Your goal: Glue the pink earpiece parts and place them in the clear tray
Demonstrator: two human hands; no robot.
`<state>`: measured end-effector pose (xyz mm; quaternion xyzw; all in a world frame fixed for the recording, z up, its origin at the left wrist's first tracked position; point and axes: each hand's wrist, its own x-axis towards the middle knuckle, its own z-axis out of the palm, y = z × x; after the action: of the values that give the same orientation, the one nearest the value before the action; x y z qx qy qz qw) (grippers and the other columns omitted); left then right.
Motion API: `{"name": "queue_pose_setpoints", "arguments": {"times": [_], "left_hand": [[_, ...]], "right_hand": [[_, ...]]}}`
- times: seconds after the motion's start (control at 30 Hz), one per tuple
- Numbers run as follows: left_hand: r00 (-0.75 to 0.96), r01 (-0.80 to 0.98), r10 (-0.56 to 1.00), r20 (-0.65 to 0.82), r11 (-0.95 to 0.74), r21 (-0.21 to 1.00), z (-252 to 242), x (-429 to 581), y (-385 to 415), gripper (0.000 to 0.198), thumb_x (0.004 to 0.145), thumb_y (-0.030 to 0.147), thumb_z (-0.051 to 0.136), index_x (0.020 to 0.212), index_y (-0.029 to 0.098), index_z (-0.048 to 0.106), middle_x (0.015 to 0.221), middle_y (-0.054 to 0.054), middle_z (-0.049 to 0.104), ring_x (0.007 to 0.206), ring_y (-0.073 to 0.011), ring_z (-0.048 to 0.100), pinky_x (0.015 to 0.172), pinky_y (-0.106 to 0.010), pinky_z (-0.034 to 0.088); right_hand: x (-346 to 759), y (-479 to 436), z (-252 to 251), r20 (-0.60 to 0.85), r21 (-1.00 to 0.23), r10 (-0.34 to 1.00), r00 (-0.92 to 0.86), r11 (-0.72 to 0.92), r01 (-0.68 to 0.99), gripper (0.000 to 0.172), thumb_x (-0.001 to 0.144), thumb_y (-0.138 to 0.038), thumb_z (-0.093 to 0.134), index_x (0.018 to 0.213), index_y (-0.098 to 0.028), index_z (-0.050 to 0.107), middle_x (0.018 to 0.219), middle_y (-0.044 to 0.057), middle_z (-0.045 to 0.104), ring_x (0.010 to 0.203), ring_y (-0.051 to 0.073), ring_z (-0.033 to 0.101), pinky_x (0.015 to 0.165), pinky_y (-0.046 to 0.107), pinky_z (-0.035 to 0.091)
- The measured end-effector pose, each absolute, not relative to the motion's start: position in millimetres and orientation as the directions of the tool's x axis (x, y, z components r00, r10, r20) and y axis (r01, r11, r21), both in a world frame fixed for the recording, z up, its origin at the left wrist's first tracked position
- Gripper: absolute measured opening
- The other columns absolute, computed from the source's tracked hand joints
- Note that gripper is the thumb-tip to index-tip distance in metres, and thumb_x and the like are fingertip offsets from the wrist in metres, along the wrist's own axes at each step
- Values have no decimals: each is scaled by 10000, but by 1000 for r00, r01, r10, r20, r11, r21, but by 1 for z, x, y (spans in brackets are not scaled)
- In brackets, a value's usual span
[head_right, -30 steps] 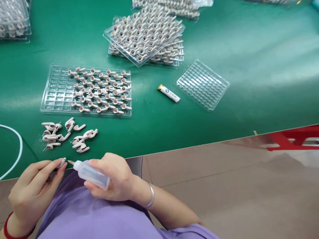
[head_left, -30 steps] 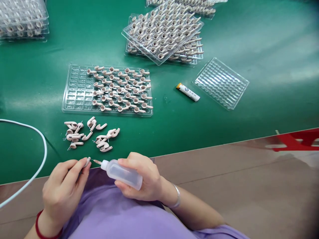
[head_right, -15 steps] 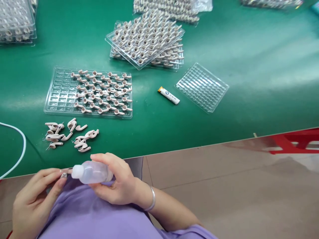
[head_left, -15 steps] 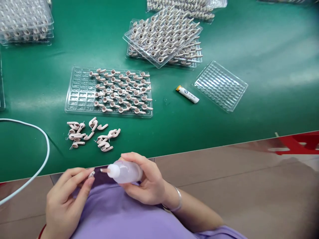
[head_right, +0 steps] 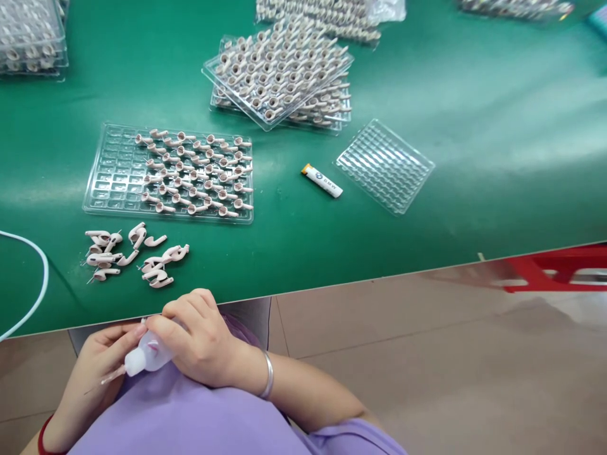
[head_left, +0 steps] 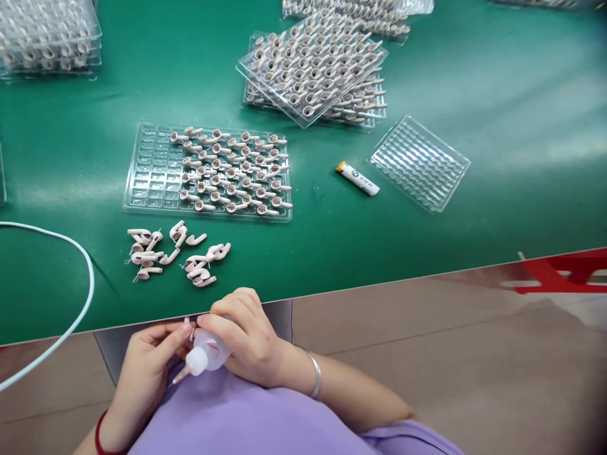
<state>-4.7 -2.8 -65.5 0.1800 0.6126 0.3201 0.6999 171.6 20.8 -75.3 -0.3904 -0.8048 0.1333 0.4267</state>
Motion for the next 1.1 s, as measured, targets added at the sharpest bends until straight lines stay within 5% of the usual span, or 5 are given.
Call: {"name": "queue_pose_setpoints", "arguments": {"times": [0.53, 0.8, 1.1], "left_hand": [[128, -252, 669, -732, 736, 628, -59, -6, 1, 282, 651, 412, 822, 681, 141, 750, 574, -31, 654, 518, -118, 541, 503, -213, 455], [200, 195, 818, -539, 506, 840, -40, -17, -2, 173, 792, 368, 709, 777, 213, 784, 730, -40, 707, 656, -148, 620, 601, -206, 495], [386, 320, 837, -387, 273, 907, -23, -13, 1, 176, 860, 271, 618, 903, 277, 789, 739, -12, 698, 668, -135, 628, 607, -202, 470]], "right_hand": [[169, 19, -79, 569, -569, 762, -310, 637, 520, 126, 887, -153, 517, 1000, -181, 567, 782, 29, 633, 675, 144, 525, 674, 322, 380], [176, 21, -72, 544, -797, 809, -223, 582, 163, 267, 839, -170, 669, 1073, -182, 541, 860, 56, 690, 782, 157, 645, 696, 288, 525], [187, 22, -67, 578, -766, 730, -364, 639, 66, 159, 871, -205, 653, 996, -191, 554, 787, 20, 716, 719, 122, 647, 713, 271, 509]]}}
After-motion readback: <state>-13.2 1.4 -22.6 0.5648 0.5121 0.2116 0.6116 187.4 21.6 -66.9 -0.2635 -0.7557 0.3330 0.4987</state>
